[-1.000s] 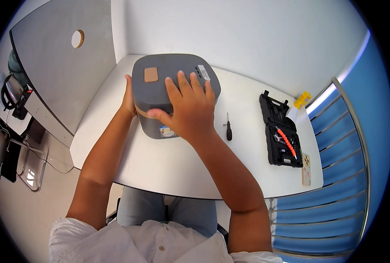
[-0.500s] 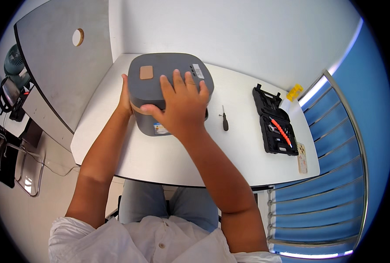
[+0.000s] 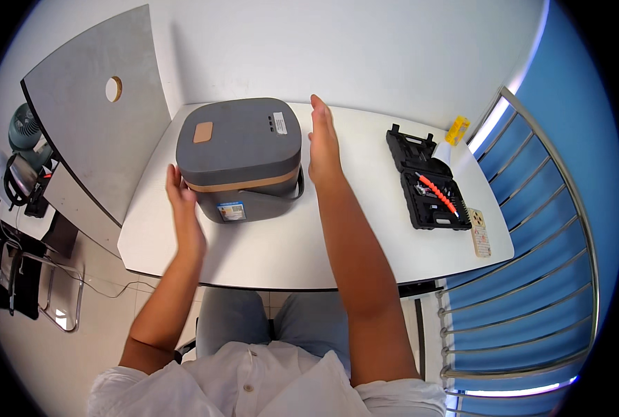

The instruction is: The person assembles a gray cylindrical appliance on a white table. They use a screwdriver to remove screws from a cardboard insert, detach the insert, and then reattach it to the appliance.

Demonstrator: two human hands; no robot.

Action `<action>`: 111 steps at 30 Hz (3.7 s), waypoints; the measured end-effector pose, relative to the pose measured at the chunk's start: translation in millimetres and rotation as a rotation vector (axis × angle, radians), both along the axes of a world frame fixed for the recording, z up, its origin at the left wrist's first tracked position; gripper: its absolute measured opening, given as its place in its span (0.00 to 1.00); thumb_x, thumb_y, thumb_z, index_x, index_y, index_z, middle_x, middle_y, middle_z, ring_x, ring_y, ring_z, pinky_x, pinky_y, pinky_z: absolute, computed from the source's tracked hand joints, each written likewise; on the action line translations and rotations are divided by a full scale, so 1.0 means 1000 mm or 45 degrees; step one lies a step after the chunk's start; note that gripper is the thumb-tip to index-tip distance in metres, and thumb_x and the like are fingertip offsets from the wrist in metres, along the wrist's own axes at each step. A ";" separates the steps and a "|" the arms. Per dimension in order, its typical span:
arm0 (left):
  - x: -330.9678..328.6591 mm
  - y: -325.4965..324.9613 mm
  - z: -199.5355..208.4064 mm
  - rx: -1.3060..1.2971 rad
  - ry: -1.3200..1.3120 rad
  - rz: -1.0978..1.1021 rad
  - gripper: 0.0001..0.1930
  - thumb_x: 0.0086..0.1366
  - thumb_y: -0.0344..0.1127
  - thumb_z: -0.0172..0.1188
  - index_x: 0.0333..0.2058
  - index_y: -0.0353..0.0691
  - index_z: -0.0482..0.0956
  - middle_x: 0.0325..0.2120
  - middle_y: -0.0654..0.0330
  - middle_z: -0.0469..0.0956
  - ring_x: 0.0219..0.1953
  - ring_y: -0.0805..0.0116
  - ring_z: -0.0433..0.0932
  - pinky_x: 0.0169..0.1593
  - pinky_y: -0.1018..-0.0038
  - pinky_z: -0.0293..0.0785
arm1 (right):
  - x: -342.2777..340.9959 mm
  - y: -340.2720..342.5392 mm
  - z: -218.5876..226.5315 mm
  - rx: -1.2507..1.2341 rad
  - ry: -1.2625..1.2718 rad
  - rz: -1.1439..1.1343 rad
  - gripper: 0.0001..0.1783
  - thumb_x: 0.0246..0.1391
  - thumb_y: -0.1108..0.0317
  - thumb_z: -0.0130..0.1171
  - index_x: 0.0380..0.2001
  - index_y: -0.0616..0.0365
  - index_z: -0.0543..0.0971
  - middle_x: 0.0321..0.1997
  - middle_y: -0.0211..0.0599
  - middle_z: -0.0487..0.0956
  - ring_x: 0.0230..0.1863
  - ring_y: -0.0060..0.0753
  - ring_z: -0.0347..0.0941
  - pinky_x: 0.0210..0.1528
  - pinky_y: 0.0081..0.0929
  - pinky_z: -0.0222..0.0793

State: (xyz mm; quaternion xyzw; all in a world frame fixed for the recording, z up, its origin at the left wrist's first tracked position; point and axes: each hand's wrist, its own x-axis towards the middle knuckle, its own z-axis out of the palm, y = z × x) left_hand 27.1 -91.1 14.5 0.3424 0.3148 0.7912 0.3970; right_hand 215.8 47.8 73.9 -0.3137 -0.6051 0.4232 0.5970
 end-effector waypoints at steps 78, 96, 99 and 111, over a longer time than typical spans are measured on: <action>-0.034 0.014 0.013 0.129 1.600 0.783 0.48 0.35 0.30 0.74 0.56 0.51 0.56 0.65 0.43 0.36 0.66 0.38 0.45 0.60 0.51 0.63 | -0.045 -0.021 -0.057 0.470 -0.603 0.130 0.67 0.28 0.61 0.77 0.67 0.52 0.42 0.67 0.50 0.54 0.69 0.49 0.50 0.67 0.44 0.50; -0.039 0.016 0.005 0.151 1.520 0.754 0.38 0.47 0.44 0.68 0.55 0.48 0.59 0.66 0.49 0.42 0.66 0.47 0.50 0.63 0.55 0.55 | -0.044 -0.026 -0.055 0.475 -0.613 0.128 0.65 0.33 0.59 0.74 0.68 0.53 0.39 0.69 0.49 0.49 0.69 0.52 0.48 0.66 0.43 0.52; -0.042 0.020 0.001 0.197 1.374 0.698 0.31 0.51 0.41 0.65 0.53 0.49 0.63 0.65 0.46 0.43 0.66 0.44 0.48 0.61 0.54 0.57 | -0.046 -0.023 -0.060 0.533 -0.590 0.116 0.65 0.37 0.58 0.72 0.68 0.53 0.37 0.69 0.51 0.48 0.69 0.55 0.47 0.67 0.45 0.50; -0.036 0.022 0.003 0.194 1.405 0.801 0.28 0.52 0.41 0.65 0.51 0.48 0.65 0.65 0.47 0.46 0.65 0.46 0.50 0.62 0.55 0.57 | -0.047 -0.030 -0.058 0.510 -0.548 0.033 0.59 0.37 0.58 0.72 0.66 0.49 0.44 0.68 0.45 0.51 0.66 0.53 0.50 0.62 0.46 0.58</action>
